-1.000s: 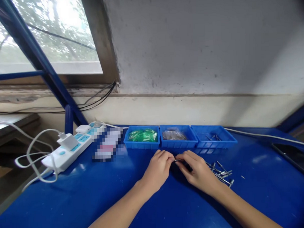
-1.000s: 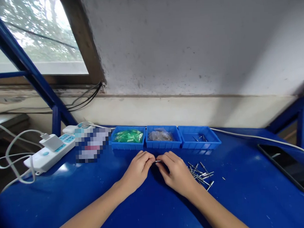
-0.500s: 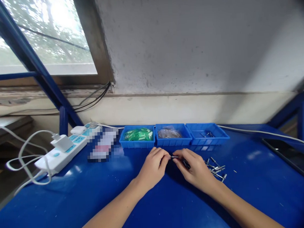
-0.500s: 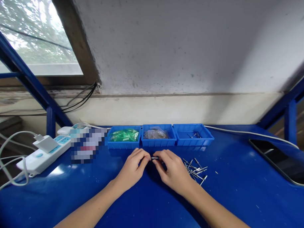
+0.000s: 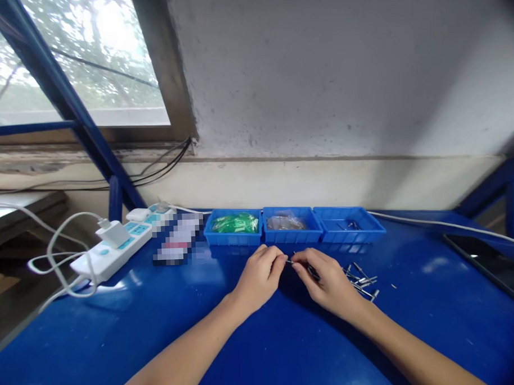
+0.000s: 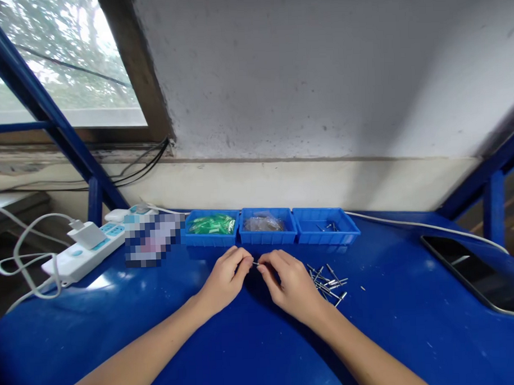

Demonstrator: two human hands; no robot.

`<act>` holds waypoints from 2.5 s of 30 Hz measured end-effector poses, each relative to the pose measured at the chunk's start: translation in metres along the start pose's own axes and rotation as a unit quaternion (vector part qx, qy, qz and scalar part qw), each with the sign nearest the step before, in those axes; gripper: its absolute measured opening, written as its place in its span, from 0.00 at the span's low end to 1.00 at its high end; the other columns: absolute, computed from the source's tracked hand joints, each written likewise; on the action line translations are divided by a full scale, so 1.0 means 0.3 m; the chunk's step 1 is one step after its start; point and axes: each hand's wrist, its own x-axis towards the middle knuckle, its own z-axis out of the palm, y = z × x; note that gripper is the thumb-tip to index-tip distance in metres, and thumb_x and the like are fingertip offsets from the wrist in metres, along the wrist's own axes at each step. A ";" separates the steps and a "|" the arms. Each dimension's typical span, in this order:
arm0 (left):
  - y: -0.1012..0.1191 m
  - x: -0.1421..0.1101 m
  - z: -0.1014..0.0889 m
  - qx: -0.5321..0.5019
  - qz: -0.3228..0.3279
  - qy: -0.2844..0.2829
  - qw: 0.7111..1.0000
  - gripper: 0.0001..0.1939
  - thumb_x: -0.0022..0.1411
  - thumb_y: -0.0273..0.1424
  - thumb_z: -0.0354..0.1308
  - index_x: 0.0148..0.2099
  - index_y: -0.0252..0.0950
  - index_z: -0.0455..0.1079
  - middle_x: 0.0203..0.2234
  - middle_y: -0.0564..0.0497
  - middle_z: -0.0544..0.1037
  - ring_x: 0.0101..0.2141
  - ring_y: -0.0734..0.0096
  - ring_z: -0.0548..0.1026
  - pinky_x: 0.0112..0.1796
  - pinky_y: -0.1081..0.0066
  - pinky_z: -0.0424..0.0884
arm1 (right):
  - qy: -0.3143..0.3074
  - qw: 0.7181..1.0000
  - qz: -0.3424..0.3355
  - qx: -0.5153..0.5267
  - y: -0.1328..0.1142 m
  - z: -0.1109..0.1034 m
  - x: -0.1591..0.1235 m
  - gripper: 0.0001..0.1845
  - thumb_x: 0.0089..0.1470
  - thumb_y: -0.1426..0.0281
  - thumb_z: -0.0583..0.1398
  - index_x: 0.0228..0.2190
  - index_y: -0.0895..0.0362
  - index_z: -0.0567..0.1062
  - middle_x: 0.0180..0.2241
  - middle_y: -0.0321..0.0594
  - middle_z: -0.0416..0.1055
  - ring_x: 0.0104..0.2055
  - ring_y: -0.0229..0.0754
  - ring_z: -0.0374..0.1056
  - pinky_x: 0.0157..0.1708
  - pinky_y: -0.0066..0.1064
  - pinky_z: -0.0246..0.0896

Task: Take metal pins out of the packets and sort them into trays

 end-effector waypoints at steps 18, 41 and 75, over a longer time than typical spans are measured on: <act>-0.008 0.046 0.076 0.172 0.026 -0.096 0.980 0.06 0.64 0.26 0.49 0.36 0.37 0.67 0.34 0.49 0.72 0.39 0.61 0.67 0.40 0.61 0.63 | 0.099 0.987 0.062 -0.108 0.136 -0.086 0.023 0.10 0.58 0.66 0.53 0.37 0.56 0.72 0.27 0.41 0.69 0.31 0.42 0.66 0.33 0.33 0.61; -0.033 0.044 0.039 -0.147 -0.068 -0.021 0.987 0.04 0.65 0.29 0.47 0.40 0.37 0.63 0.24 0.55 0.74 0.27 0.73 0.73 0.32 0.74 0.66 | -0.033 0.998 -0.004 -0.050 0.064 -0.006 0.014 0.06 0.60 0.73 0.50 0.33 0.56 0.66 0.28 0.39 0.67 0.30 0.39 0.63 0.30 0.30 0.58; -0.013 0.018 0.051 0.076 -0.038 -0.042 0.996 0.10 0.66 0.29 0.44 0.36 0.36 0.65 0.33 0.50 0.71 0.34 0.69 0.71 0.36 0.70 0.67 | -0.009 0.997 -0.003 -0.074 0.059 -0.024 0.012 0.08 0.57 0.69 0.53 0.36 0.56 0.71 0.29 0.40 0.70 0.29 0.40 0.66 0.28 0.29 0.61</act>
